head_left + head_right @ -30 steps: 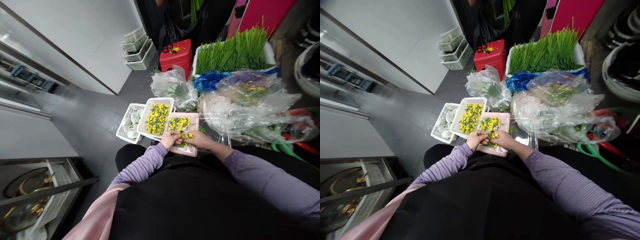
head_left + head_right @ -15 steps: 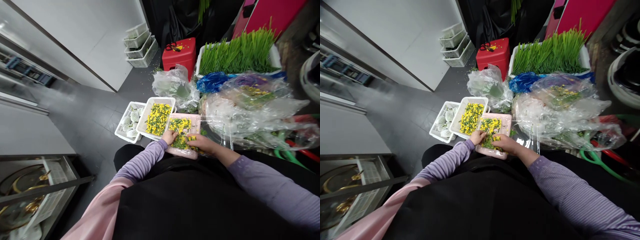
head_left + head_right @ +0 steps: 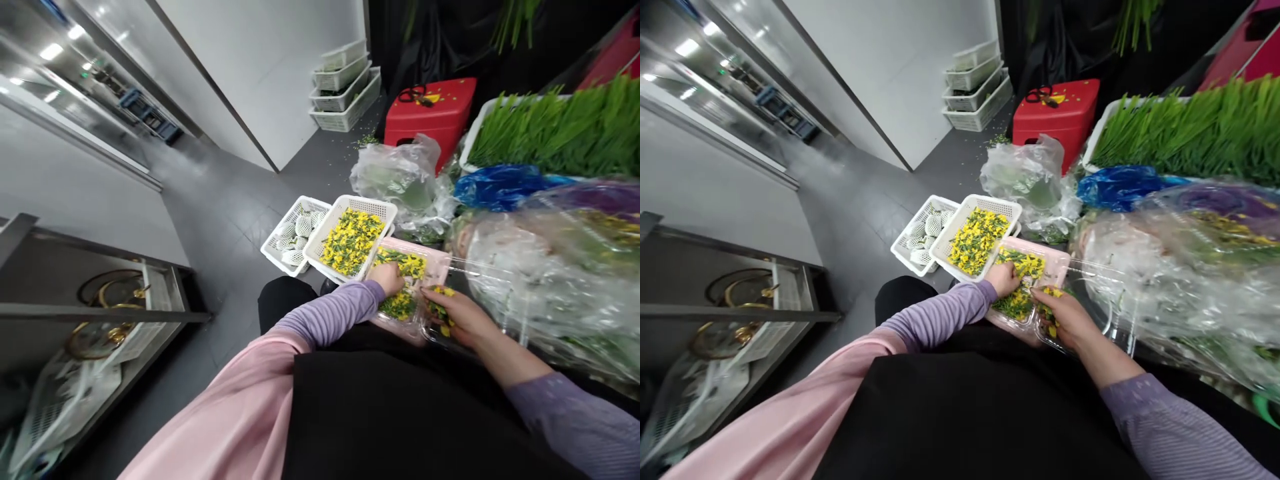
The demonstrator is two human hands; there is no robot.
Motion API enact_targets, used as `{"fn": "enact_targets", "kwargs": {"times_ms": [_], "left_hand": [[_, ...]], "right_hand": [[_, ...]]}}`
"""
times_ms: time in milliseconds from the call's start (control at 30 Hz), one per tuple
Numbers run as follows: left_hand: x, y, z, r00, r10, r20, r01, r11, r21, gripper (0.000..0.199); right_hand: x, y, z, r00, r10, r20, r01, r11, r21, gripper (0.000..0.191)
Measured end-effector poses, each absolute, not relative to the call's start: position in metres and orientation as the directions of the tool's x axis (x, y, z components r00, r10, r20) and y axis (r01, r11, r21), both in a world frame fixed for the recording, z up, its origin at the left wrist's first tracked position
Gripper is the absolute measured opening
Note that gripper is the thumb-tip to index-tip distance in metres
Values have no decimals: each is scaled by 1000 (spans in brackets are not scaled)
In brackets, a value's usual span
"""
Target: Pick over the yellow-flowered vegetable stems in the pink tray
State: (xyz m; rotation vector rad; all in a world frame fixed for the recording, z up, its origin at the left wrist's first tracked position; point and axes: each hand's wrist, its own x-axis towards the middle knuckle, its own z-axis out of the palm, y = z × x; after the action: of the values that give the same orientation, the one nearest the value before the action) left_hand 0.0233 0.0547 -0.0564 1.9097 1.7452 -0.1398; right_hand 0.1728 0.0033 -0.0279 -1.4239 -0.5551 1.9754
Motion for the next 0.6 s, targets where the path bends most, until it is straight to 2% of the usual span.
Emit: {"fn": "enact_targets", "kwargs": {"times_ms": [100, 200, 367, 500, 600], "left_hand": [[26, 24, -38, 309, 883, -354, 895, -145, 421, 16], [28, 3, -24, 434, 865, -250, 831, -278, 481, 12], [22, -8, -11, 545, 831, -112, 761, -434, 482, 17], [18, -11, -13, 643, 753, -135, 702, -510, 497, 21], [13, 1, -23, 628, 744, -229, 736, -471, 486, 20]], "right_hand": [[168, 1, -36, -122, 741, -661, -197, -670, -715, 29], [165, -1, -32, -123, 766, -632, -208, -642, -738, 27], [165, -5, -22, -211, 710, -672, -310, -701, -642, 20], [169, -6, -27, -279, 641, -715, -263, -767, -585, 15], [171, -4, -28, -342, 612, -714, -235, -791, -565, 14]]}}
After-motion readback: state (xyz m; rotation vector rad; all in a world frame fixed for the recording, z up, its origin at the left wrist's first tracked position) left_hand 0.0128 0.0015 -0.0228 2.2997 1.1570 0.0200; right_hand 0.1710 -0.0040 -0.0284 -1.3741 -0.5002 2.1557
